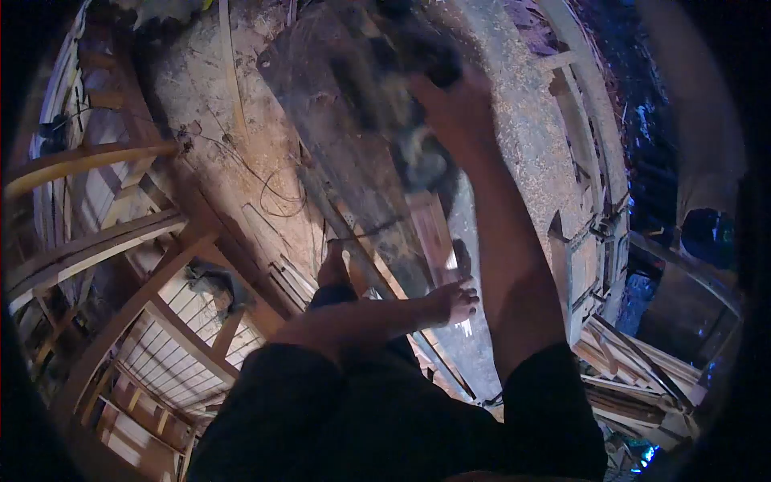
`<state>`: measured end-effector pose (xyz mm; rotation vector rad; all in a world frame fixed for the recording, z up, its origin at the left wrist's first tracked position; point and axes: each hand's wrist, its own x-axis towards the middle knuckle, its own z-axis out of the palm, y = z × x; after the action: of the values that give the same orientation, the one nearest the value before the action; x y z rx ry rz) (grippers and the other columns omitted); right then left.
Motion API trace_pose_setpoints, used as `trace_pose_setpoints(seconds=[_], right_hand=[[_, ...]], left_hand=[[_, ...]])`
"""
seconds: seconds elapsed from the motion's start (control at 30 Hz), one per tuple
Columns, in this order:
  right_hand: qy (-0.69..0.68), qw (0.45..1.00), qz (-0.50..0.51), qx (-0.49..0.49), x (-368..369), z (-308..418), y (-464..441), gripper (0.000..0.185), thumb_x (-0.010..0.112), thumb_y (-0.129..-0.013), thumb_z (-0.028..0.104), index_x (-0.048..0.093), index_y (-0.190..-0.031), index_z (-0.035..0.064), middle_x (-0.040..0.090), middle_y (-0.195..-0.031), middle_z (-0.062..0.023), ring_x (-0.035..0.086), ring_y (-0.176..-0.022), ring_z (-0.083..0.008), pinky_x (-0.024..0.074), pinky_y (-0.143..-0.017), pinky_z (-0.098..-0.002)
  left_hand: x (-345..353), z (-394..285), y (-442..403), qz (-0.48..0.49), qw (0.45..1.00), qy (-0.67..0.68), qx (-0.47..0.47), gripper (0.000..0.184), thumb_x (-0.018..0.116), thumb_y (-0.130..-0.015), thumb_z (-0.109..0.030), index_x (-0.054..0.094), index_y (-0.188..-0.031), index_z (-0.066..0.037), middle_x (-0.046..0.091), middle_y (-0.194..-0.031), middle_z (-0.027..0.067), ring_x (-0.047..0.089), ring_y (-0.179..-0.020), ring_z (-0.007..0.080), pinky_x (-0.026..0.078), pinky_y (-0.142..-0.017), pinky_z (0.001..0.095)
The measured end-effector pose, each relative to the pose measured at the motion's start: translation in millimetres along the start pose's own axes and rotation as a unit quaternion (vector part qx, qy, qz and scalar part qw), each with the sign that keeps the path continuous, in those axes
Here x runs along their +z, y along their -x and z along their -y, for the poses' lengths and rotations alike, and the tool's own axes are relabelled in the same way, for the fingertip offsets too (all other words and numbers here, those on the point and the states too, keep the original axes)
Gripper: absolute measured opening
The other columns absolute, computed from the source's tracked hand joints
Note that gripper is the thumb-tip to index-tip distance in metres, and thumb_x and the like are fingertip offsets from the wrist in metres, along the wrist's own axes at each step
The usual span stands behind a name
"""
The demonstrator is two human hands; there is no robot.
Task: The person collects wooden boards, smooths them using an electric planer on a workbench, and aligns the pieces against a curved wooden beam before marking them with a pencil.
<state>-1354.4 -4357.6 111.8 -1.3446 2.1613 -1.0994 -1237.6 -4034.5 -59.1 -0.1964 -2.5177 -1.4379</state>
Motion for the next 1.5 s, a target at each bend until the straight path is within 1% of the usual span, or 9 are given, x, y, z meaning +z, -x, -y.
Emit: trace_pose_setpoints(seconds=[0.1,0.17,0.2,0.47,0.73,0.87,0.97,1.07,1.5], right_hand=[[-0.029,0.976,0.044,0.211,-83,6,100,0.044,0.084,-0.085,0.024,0.071,-0.122,0.004,0.074,-0.101,-0.004,0.068,-0.087,-0.0123,0.0573,-0.064,-0.0313],[-0.024,0.977,0.066,0.203,-141,3,171,0.04,0.085,-0.084,0.019,0.072,-0.119,0.0025,0.073,-0.102,-0.0038,0.067,-0.086,-0.0122,0.0565,-0.065,-0.0302],[0.034,0.948,0.076,0.308,-167,6,205,0.038,0.084,-0.083,0.02,0.072,-0.115,0.002,0.073,-0.099,-0.0036,0.067,-0.083,-0.0118,0.0565,-0.067,-0.0297],[0.005,0.916,-0.051,0.398,-281,8,464,0.039,0.078,-0.093,0.029,0.068,-0.116,-0.0018,0.072,-0.096,-0.0044,0.065,-0.082,-0.0119,0.0531,-0.073,-0.0291],[-0.115,0.867,-0.124,0.469,-292,-25,625,0.056,0.071,-0.097,0.048,0.066,-0.123,-0.0017,0.067,-0.088,-0.0025,0.06,-0.074,-0.0107,0.0483,-0.063,-0.0309],[-0.039,0.911,0.031,0.409,-274,-55,612,0.075,0.075,-0.085,0.062,0.068,-0.121,-0.0029,0.074,-0.087,-0.0079,0.068,-0.079,-0.0158,0.0538,-0.067,-0.0373],[-0.089,0.939,0.035,0.331,-255,-73,600,0.072,0.077,-0.085,0.06,0.068,-0.12,-0.002,0.076,-0.089,-0.0135,0.072,-0.084,-0.0187,0.0557,-0.07,-0.038],[-0.079,0.943,0.047,0.32,-241,-83,592,0.07,0.073,-0.086,0.061,0.068,-0.111,-0.004,0.069,-0.077,-0.0061,0.061,-0.07,-0.0121,0.0492,-0.063,-0.0333],[-0.098,0.908,0.113,0.39,-216,-74,513,0.05,0.08,-0.087,0.039,0.067,-0.112,-0.0023,0.072,-0.075,-0.0061,0.067,-0.064,-0.0111,0.0535,-0.06,-0.0332]], left_hand=[[-59,-57,38,-0.071,0.983,-0.004,0.171,0.024,0.06,-0.09,-0.021,0.065,-0.111,-0.012,0.066,-0.112,0.0074,0.064,-0.112,0.027,0.042,-0.111,0.0534],[-115,-81,62,0.204,0.967,0.062,0.14,0.039,0.069,-0.084,-0.022,0.065,-0.12,-0.008,0.067,-0.112,0.0148,0.067,-0.103,0.034,0.053,-0.091,0.0487],[-144,-84,81,0.131,0.976,0.176,0.017,0.043,0.072,-0.08,-0.022,0.064,-0.12,-0.007,0.066,-0.108,0.0149,0.066,-0.1,0.0358,0.053,-0.09,0.0494],[-256,86,28,0.126,0.821,-0.549,-0.094,0.074,0.053,-0.094,-0.017,0.032,-0.163,-0.031,0.041,-0.162,0.0107,0.04,-0.149,0.0313,0.028,-0.121,0.0599],[-291,139,-23,0.259,0.754,-0.594,-0.109,0.062,0.06,-0.093,-0.021,0.048,-0.154,-0.022,0.049,-0.158,0.0053,0.05,-0.142,0.0247,0.032,-0.122,0.0543],[-300,185,-9,0.113,0.906,-0.406,-0.035,0.054,0.069,-0.088,-0.016,0.061,-0.141,-0.018,0.062,-0.141,0.01,0.06,-0.129,0.0297,0.043,-0.114,0.0487],[-296,190,5,0.13,0.782,-0.605,0.072,0.041,0.073,-0.086,-0.016,0.068,-0.126,-0.014,0.068,-0.125,0.0125,0.064,-0.117,0.034,0.049,-0.105,0.0453],[-293,161,2,0.044,0.847,-0.527,-0.054,0.044,0.068,-0.091,-0.025,0.065,-0.131,-0.008,0.066,-0.13,0.0165,0.062,-0.122,0.035,0.048,-0.107,0.0472],[-302,136,-10,0.079,0.898,-0.43,0.044,0.05,0.065,-0.092,-0.035,0.066,-0.134,-0.008,0.065,-0.135,0.0172,0.061,-0.126,0.0355,0.046,-0.109,0.0463]])
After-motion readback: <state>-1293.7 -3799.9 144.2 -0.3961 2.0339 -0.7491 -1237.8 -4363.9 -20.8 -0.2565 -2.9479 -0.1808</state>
